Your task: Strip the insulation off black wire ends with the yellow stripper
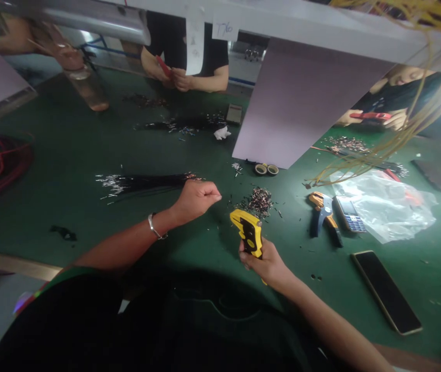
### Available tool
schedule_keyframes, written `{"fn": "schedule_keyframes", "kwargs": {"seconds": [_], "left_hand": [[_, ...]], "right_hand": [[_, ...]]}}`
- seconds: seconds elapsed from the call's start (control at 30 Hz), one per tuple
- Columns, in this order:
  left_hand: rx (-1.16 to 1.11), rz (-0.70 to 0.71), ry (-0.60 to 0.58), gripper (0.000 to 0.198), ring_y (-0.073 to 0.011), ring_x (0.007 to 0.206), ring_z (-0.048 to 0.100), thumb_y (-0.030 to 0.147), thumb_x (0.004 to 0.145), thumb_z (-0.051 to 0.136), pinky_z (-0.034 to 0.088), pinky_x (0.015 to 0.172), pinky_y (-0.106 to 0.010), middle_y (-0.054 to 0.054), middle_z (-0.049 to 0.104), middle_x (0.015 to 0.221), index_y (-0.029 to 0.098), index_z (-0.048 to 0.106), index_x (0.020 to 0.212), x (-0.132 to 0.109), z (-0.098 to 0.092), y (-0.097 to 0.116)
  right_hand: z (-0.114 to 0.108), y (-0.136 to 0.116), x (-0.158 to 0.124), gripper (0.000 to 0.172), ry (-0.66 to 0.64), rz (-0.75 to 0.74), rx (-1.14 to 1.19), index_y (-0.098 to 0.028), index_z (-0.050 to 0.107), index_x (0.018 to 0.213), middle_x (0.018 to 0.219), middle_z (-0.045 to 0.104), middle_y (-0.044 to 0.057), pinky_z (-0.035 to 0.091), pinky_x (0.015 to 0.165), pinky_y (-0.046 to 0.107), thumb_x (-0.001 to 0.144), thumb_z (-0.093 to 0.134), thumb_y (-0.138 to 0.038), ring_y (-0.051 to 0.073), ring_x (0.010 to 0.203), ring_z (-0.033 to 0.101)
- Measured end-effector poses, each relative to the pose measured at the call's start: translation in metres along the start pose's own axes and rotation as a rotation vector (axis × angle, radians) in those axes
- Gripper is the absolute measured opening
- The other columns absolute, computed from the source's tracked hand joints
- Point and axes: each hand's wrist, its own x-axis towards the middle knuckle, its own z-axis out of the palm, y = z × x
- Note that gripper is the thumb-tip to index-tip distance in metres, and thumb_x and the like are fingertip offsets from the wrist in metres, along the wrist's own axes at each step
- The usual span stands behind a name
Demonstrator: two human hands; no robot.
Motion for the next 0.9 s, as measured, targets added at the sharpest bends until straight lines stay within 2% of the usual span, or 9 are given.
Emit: {"fn": "schedule_keyframes", "kwargs": {"seconds": [0.23,0.33,0.4,0.47,0.5,0.57,0.6,0.73,0.9], "left_hand": [[0.010,0.057,0.017,0.010,-0.0118,0.068,0.062,0.017,0.080,0.063,0.047,0.064,-0.022,-0.003,0.072,0.077,0.017,0.073,0.078,0.004,-0.008,0.004],[-0.021,0.120,0.210,0.016,-0.0110,0.073,0.063,0.022,0.086,0.059,0.050,0.065,-0.023,-0.007,0.071,0.106,0.017,0.073,0.092,0.004,-0.026,0.018],[-0.076,0.072,0.358,0.018,-0.0104,0.068,0.062,0.027,0.087,0.058,0.051,0.063,-0.023,-0.008,0.071,0.097,0.015,0.073,0.084,0.001,-0.032,0.028],[-0.181,-0.077,0.201,0.027,-0.0093,0.055,0.058,0.031,0.088,0.059,0.049,0.055,-0.023,-0.006,0.069,0.073,0.013,0.070,0.072,-0.002,-0.029,0.032],[-0.284,-0.180,0.022,0.032,-0.0091,0.050,0.056,0.034,0.089,0.057,0.047,0.050,-0.023,-0.006,0.068,0.066,0.012,0.069,0.070,-0.004,-0.024,0.032],[-0.565,-0.332,-0.282,0.035,-0.0140,0.059,0.063,0.038,0.090,0.055,0.051,0.052,-0.025,-0.012,0.071,0.074,0.010,0.070,0.076,-0.007,-0.010,0.030],[-0.685,-0.367,-0.325,0.034,-0.0164,0.067,0.067,0.038,0.090,0.056,0.053,0.058,-0.028,-0.015,0.073,0.082,0.009,0.071,0.086,-0.008,-0.003,0.028],[-0.949,-0.361,-0.210,0.029,-0.0210,0.098,0.066,0.030,0.090,0.061,0.052,0.087,-0.034,-0.016,0.071,0.108,0.010,0.069,0.109,-0.008,0.010,0.021],[-1.195,-0.412,-0.142,0.024,-0.0246,0.099,0.067,0.025,0.088,0.063,0.045,0.099,-0.045,-0.014,0.073,0.096,0.010,0.069,0.107,-0.005,0.003,0.022]], "right_hand": [[-0.003,0.001,0.003,0.022,-0.084,-0.023,0.463,-0.017,0.057,0.078,0.053,0.049,-0.005,0.039,0.045,0.028,0.072,0.076,-0.027,0.011,0.044,0.044],[-0.009,-0.005,0.005,0.021,-0.076,-0.060,0.535,-0.016,0.059,0.079,0.058,0.052,-0.003,0.039,0.045,0.027,0.072,0.077,-0.024,0.010,0.046,0.045],[-0.011,-0.009,0.005,0.020,-0.087,-0.080,0.559,-0.016,0.059,0.079,0.059,0.053,-0.003,0.040,0.045,0.027,0.072,0.077,-0.022,0.010,0.046,0.046],[-0.012,-0.011,0.005,0.019,-0.109,-0.104,0.577,-0.016,0.060,0.080,0.060,0.054,-0.003,0.040,0.045,0.027,0.073,0.077,-0.021,0.010,0.047,0.047],[-0.012,-0.011,0.005,0.019,-0.116,-0.114,0.580,-0.016,0.060,0.080,0.060,0.054,-0.003,0.040,0.046,0.027,0.074,0.077,-0.021,0.010,0.047,0.047],[-0.010,-0.010,0.005,0.018,-0.122,-0.126,0.574,-0.015,0.060,0.081,0.060,0.054,-0.003,0.041,0.046,0.027,0.075,0.076,-0.021,0.010,0.047,0.047],[-0.009,-0.008,0.005,0.018,-0.121,-0.125,0.569,-0.015,0.060,0.081,0.059,0.053,-0.003,0.041,0.046,0.027,0.075,0.076,-0.021,0.010,0.047,0.047],[-0.003,-0.003,0.006,0.023,-0.145,-0.070,0.561,-0.015,0.058,0.079,0.056,0.052,-0.003,0.040,0.044,0.027,0.073,0.079,-0.024,0.010,0.045,0.047],[0.000,0.000,0.007,0.023,-0.193,-0.014,0.545,-0.015,0.058,0.078,0.056,0.052,-0.004,0.042,0.046,0.028,0.073,0.078,-0.024,0.010,0.045,0.047]]}}
